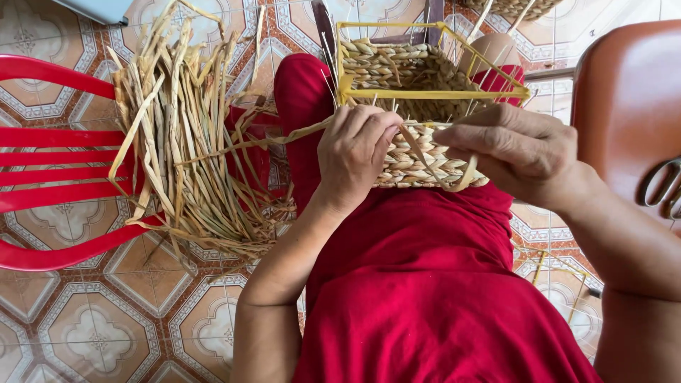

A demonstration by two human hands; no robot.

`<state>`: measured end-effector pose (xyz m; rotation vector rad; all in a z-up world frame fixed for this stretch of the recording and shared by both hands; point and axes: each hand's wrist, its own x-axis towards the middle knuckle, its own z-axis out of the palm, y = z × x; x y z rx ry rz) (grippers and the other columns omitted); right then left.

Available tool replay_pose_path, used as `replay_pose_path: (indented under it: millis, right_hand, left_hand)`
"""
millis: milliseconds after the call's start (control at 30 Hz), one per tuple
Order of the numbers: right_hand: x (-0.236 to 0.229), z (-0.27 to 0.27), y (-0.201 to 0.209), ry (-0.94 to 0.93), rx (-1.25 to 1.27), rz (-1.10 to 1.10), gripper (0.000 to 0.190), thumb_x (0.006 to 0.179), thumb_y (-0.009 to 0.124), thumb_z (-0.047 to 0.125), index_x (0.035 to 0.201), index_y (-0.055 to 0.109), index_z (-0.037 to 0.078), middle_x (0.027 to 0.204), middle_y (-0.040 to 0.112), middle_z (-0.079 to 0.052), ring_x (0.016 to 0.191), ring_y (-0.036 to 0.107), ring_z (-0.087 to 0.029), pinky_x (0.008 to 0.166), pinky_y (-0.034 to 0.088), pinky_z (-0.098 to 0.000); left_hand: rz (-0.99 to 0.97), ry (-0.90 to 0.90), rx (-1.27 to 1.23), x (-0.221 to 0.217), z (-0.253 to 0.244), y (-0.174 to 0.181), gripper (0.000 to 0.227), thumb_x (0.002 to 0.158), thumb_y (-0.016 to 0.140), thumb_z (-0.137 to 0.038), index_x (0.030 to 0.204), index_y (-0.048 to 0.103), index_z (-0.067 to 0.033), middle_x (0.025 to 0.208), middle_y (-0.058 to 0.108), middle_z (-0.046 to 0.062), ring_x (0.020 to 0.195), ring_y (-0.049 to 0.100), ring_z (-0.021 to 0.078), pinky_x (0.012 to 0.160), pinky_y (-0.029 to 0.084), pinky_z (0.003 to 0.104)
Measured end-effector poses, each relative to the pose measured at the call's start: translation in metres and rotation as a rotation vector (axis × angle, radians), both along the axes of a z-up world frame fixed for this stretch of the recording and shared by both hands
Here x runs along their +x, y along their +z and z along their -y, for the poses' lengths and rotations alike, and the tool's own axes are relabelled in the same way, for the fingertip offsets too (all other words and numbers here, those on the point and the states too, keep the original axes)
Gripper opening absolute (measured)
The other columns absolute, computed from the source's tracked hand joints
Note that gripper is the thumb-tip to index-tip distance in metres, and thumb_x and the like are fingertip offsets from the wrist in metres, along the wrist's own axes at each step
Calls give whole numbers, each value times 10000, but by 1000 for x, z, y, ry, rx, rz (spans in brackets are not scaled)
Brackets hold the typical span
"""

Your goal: The person weaves a basket by wrapping dried plant fibers around a wire frame by hand, tucking the ends into the weave, and trimming excess fiber with scissors.

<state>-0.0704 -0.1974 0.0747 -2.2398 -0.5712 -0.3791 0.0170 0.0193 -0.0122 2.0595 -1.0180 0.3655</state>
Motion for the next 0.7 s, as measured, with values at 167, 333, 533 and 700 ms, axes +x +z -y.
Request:
replay_pose_path:
  millis: [167, 333, 533, 700]
  right_hand:
    - [11, 6, -38, 15, -264, 181, 297, 886, 837, 81, 1075, 612, 45, 1103, 711, -95, 923, 697, -249, 763, 559, -377]
    - [46, 2, -61, -68, -492, 213, 249, 892, 780, 87, 1055, 593, 62, 1248, 697, -86, 1021, 713, -251, 809, 570, -371]
    - [57, 17, -67, 29, -332, -88, 205, 970, 712, 75, 1138, 602, 37, 1188, 683, -93, 1016, 712, -282, 857, 597, -371]
    - [88, 70, -55, 143, -221, -309, 354, 840, 687, 23, 1190, 633, 35, 1078, 718, -121, 937, 736, -288, 803, 598, -381]
  left_hand:
    - [-8, 0, -2, 0, 1, -4, 174, 943, 794, -104, 1069, 675, -124, 974, 623, -13, 874, 586, 193, 803, 511, 334]
    - [-13, 1, 56, 0, -1, 3, 224, 885, 780, -52, 1070, 664, -99, 1018, 611, 25, 927, 585, 230, 839, 517, 358]
    - [-5, 11, 73, 2, 1, -7, 185, 917, 785, -103, 1050, 655, -93, 983, 593, 24, 911, 581, 217, 825, 521, 347]
    - [13, 26, 87, -1, 4, 1, 150, 955, 775, -137, 1046, 659, -110, 970, 591, 10, 915, 584, 206, 833, 526, 346]
